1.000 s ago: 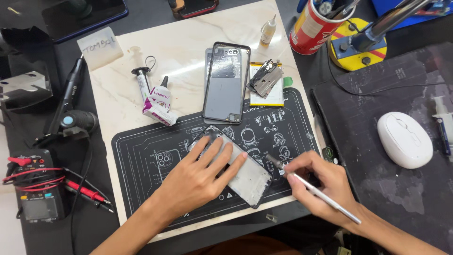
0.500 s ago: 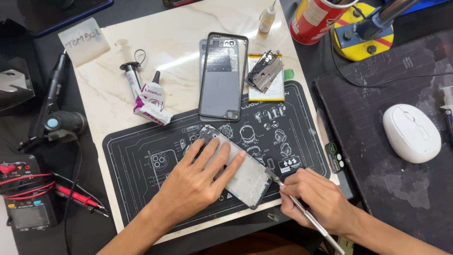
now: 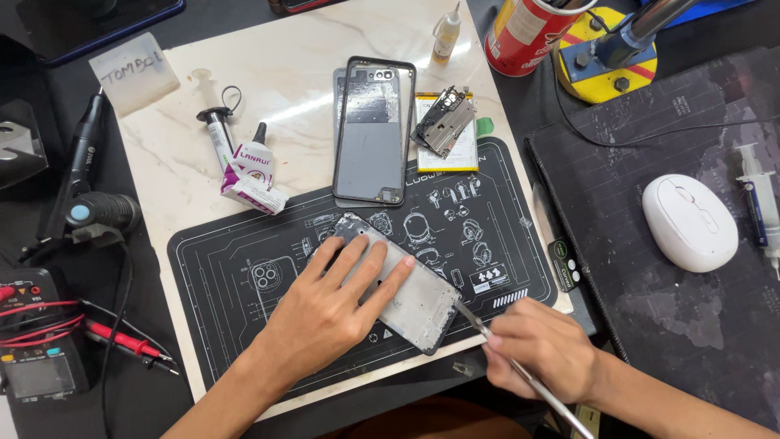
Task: The person removes adhesive and small components from a disassembled smartphone frame with a thin metal tool. They scrape the internal edges of the frame to clear the adhesive residue.
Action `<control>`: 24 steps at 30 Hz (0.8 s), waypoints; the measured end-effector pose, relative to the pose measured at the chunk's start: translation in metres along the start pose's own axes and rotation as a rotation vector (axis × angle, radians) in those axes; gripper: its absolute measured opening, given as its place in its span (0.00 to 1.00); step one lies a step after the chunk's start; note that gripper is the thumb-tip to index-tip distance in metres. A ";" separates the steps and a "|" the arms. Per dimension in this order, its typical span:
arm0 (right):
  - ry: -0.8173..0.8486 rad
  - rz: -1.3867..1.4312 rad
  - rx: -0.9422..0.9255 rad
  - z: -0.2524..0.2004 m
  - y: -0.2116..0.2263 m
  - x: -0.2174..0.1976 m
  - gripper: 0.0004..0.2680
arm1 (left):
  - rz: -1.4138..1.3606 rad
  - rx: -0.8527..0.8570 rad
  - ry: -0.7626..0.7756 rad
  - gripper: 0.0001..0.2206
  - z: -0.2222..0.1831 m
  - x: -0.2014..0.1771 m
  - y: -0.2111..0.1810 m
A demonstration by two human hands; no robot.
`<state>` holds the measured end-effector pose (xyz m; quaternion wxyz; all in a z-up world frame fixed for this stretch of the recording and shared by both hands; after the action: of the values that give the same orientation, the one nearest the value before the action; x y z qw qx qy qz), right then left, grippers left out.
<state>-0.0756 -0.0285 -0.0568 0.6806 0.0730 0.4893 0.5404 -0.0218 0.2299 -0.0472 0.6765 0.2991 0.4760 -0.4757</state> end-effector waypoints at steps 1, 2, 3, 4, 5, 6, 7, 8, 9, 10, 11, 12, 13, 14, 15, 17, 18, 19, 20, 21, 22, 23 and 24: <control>0.029 -0.007 0.046 0.001 0.000 0.000 0.09 | -0.002 -0.001 0.001 0.25 0.000 0.000 0.000; 0.057 -0.016 0.083 0.003 -0.001 0.000 0.09 | -0.004 -0.002 0.002 0.25 0.000 -0.001 0.000; 0.085 -0.026 0.121 0.004 -0.002 0.000 0.09 | -0.005 -0.001 0.000 0.25 0.000 -0.001 0.000; 0.114 -0.034 0.158 0.005 -0.003 0.001 0.09 | -0.007 -0.001 -0.001 0.25 0.001 -0.001 0.000; 0.101 -0.022 0.150 0.006 -0.003 0.001 0.09 | -0.008 -0.001 -0.001 0.25 0.001 -0.001 0.000; 0.088 -0.012 0.142 0.006 -0.003 0.000 0.09 | -0.009 -0.002 0.003 0.25 0.001 -0.001 0.000; 0.075 -0.003 0.133 0.006 -0.003 -0.001 0.10 | -0.009 -0.004 0.007 0.25 0.000 -0.001 0.000; 0.075 -0.004 0.096 0.006 -0.003 -0.002 0.10 | -0.008 -0.004 0.010 0.25 0.000 -0.001 0.000; 0.075 -0.006 0.058 0.005 -0.003 -0.003 0.10 | -0.009 -0.003 0.006 0.25 0.001 -0.001 0.001; 0.076 -0.005 0.019 0.004 -0.003 -0.003 0.11 | -0.009 -0.004 0.003 0.25 0.001 -0.001 0.000; 0.052 -0.019 -0.043 0.004 -0.002 -0.004 0.10 | -0.009 -0.005 0.000 0.25 0.001 -0.001 0.000; 0.026 -0.036 -0.101 0.003 -0.002 -0.003 0.10 | -0.008 -0.006 0.001 0.25 0.001 -0.001 0.000; 0.000 -0.054 -0.160 0.001 -0.001 -0.004 0.10 | -0.007 -0.007 0.001 0.25 0.001 -0.001 0.000; 0.011 -0.073 -0.195 0.000 -0.001 -0.005 0.09 | -0.006 -0.009 0.002 0.25 0.001 -0.001 0.000; 0.021 -0.092 -0.230 -0.001 0.000 -0.006 0.09 | -0.006 -0.007 -0.001 0.25 0.001 -0.001 0.000; 0.044 -0.104 -0.254 -0.001 0.002 -0.007 0.09 | -0.005 -0.007 -0.004 0.25 0.001 -0.001 0.000; 0.055 -0.098 -0.240 -0.001 0.003 -0.008 0.10 | -0.007 -0.007 -0.005 0.25 0.001 -0.001 0.000; 0.066 -0.092 -0.225 0.000 0.004 -0.007 0.10 | -0.009 -0.008 -0.006 0.25 0.001 -0.001 0.000; 0.081 -0.073 -0.153 0.001 0.004 -0.007 0.10 | -0.010 -0.008 -0.006 0.25 0.001 -0.001 0.000; 0.097 -0.054 -0.081 0.003 0.005 -0.005 0.09 | -0.011 -0.007 -0.007 0.25 0.001 -0.001 0.000; 0.112 -0.034 -0.010 0.004 0.005 -0.003 0.09 | -0.012 -0.006 -0.008 0.25 0.001 -0.001 0.000; 0.126 -0.031 0.030 0.006 0.005 -0.001 0.09 | -0.013 -0.005 -0.008 0.25 0.001 -0.001 0.000; 0.140 -0.028 0.071 0.007 0.005 0.001 0.09 | -0.017 -0.007 -0.007 0.25 0.001 -0.001 0.001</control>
<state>-0.0735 -0.0227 -0.0503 0.6492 0.0521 0.5556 0.5169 -0.0208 0.2294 -0.0457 0.6752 0.2910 0.4777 -0.4808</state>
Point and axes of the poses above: each hand's wrist, its own z-axis towards the middle knuckle, its own x-axis out of the palm, y = z × x, the point moved 3 cm from there along z, towards the middle knuckle, and after that the axes turned 13 degrees about x, right-handed, at the moved point
